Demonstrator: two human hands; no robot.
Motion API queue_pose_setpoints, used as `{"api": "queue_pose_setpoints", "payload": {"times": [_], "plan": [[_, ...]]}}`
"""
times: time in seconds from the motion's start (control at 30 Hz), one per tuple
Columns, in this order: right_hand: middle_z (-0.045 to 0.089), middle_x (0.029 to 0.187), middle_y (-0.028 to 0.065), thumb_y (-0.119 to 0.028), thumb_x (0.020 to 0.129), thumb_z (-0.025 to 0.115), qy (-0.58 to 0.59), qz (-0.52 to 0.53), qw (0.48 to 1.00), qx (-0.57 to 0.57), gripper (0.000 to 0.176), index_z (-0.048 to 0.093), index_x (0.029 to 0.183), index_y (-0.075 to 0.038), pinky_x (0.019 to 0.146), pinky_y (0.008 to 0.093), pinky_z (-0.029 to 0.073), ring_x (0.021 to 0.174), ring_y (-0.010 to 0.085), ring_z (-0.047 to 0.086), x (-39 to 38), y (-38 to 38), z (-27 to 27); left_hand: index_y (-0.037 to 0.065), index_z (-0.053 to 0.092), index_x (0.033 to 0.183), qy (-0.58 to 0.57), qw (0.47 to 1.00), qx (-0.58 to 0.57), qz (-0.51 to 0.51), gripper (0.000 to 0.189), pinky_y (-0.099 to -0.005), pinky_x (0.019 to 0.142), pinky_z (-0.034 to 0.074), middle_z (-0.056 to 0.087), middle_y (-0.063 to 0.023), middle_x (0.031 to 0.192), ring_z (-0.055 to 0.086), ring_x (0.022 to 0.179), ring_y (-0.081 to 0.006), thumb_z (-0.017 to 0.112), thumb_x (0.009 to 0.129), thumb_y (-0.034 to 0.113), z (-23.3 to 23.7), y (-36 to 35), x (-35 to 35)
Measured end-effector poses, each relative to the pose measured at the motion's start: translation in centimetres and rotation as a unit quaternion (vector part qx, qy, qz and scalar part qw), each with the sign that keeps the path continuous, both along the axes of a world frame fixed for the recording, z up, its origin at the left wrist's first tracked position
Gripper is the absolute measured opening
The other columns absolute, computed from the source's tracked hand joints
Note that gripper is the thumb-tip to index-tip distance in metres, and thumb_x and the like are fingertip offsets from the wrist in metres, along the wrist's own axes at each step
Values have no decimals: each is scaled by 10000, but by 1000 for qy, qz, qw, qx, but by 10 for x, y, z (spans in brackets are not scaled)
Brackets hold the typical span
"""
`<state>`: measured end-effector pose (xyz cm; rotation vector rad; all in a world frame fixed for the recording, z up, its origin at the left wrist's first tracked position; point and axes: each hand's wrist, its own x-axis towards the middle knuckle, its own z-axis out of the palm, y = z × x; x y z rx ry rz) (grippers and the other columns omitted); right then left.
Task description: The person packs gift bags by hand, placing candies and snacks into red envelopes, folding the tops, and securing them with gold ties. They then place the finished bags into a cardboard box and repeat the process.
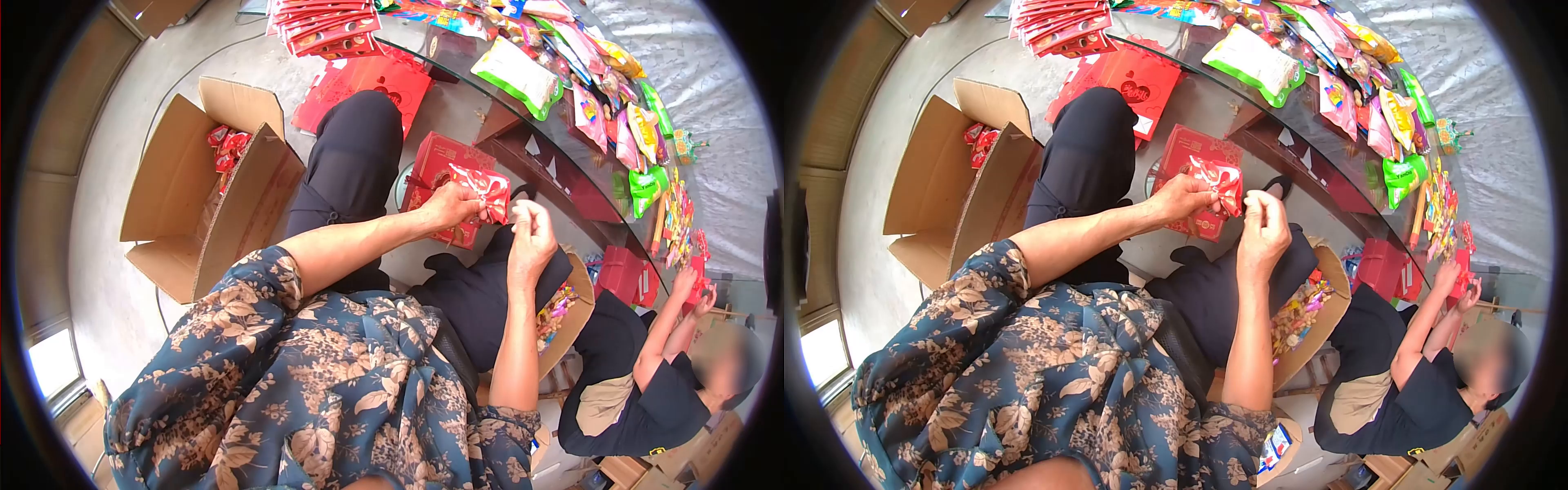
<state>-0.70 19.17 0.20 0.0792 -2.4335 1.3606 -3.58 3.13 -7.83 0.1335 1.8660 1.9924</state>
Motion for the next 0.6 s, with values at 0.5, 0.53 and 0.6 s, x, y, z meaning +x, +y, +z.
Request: {"api": "queue_pose_setpoints", "payload": {"times": [0.5, 0.53, 0.6], "plan": [[600, 902, 85, -67, 886, 666, 60, 3, 995, 80, 108, 618, 966, -14, 684, 310, 489, 762, 190, 591, 7, -3, 4, -15, 660, 973, 104, 987, -121, -31, 206, -363, 463, 545, 655, -128, 717, 676, 518, -244, 567, 961, 169, 25, -4, 8], [605, 898, 89, -74, 869, 688, 1, -17, 999, 34, 159, 611, 995, -14, 680, 306, 492, 756, 183, 591, 5, -2, 3, -17, 662, 976, 88, 990, -108, -27, 214, -365, 465, 545, 658, -135, 722, 675, 518, -247, 572, 962, 176, 25, -3, 8], [617, 881, 93, -83, 838, 724, -60, -19, 998, 23, 235, 601, 1026, -15, 670, 301, 498, 746, 165, 596, 1, 3, -5, -23, 665, 981, 56, 995, -79, -23, 230, -367, 469, 544, 663, -149, 733, 675, 519, -253, 582, 962, 191, 21, 2, 8]]}}
